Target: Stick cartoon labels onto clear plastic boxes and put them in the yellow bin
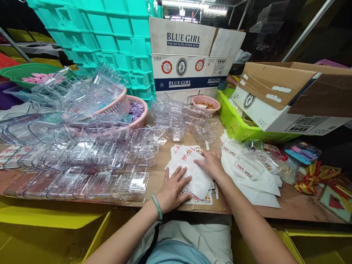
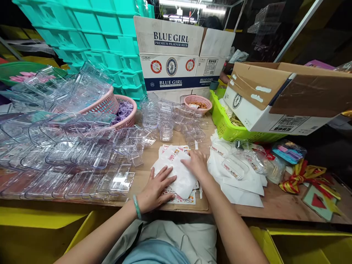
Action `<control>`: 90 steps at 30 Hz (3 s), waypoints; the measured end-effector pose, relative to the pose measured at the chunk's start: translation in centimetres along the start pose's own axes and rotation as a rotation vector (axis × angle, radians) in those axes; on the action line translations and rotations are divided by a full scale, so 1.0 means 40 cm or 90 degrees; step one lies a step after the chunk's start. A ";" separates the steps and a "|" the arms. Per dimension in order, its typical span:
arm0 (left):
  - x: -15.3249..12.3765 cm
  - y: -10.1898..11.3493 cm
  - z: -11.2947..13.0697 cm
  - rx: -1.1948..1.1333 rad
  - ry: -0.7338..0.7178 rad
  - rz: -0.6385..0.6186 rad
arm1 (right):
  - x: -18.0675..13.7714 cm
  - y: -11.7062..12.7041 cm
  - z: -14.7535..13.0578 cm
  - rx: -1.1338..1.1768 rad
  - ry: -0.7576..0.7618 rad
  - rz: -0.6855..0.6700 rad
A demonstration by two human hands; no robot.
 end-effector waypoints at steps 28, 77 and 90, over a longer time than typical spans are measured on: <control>0.080 0.083 0.062 -1.014 0.194 0.115 | -0.191 0.074 -0.048 0.596 -0.003 0.209; 0.083 0.045 0.008 -1.083 0.381 0.209 | 0.008 0.129 0.087 0.533 -0.042 0.263; 0.129 0.065 0.007 -1.151 0.365 0.178 | 0.084 0.118 0.016 0.028 0.274 0.329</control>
Point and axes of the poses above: each hand's wrist, its own x-axis towards the middle knuckle, its own y-axis out of the back of the hand, z = x × y, the point moved 7 cm from there along x, towards the middle knuckle
